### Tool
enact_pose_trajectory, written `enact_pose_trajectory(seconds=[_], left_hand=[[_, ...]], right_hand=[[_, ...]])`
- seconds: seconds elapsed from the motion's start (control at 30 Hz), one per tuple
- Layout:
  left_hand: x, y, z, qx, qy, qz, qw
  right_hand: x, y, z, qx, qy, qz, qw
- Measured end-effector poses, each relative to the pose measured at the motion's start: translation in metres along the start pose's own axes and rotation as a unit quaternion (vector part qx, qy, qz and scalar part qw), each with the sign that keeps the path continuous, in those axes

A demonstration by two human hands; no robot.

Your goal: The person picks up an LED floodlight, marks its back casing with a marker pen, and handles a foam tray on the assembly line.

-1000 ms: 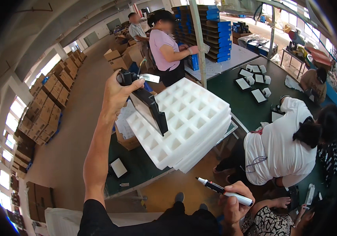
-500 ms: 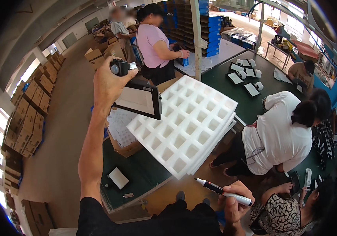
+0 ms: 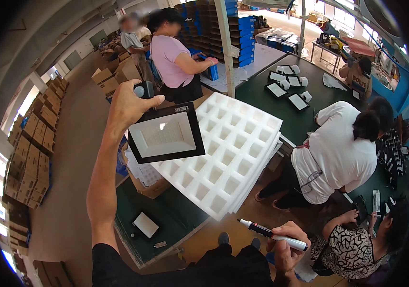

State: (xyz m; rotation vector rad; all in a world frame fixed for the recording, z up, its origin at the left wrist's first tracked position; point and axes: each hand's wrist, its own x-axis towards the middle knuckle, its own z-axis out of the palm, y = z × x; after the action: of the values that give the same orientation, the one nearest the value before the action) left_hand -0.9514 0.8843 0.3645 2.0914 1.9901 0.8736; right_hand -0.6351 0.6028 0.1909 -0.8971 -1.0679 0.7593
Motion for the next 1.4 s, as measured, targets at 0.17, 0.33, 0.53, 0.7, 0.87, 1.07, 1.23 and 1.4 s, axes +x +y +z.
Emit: enact_pose_trajectory(seconds=[0.17,0.33,0.53,0.7,0.87,1.07,1.23,1.4], left_hand=[[0.001,-0.003,0.004,0.036,-0.067,0.038,0.996],[0.002,-0.002,0.008,0.049,-0.186,0.006,0.981],[0.003,0.021,0.013,-0.034,-0.22,0.031,0.974],[-0.004,0.021,0.001,-0.068,-0.206,0.085,0.973],[-0.008,0.111,0.063,-0.085,-0.227,0.141,0.96],[-0.042,0.12,0.065,0.04,-0.05,0.297,0.953],[-0.039,0.175,0.093,-0.077,-0.184,0.149,0.969],[-0.046,0.186,0.081,0.006,-0.097,0.093,0.991]], right_hand=[[0.003,0.006,-0.004,0.01,0.004,0.031,0.999],[0.003,0.007,-0.001,0.046,-0.002,0.031,0.998],[0.011,0.003,-0.014,0.036,-0.037,-0.007,0.999],[0.019,-0.017,-0.026,0.07,-0.149,0.004,0.986],[0.006,-0.037,-0.072,0.028,-0.101,-0.067,0.992],[-0.024,-0.063,-0.107,-0.038,-0.169,-0.025,0.985],[-0.053,-0.055,-0.145,0.026,-0.03,-0.134,0.99],[-0.014,-0.055,-0.171,0.052,-0.074,-0.102,0.991]])
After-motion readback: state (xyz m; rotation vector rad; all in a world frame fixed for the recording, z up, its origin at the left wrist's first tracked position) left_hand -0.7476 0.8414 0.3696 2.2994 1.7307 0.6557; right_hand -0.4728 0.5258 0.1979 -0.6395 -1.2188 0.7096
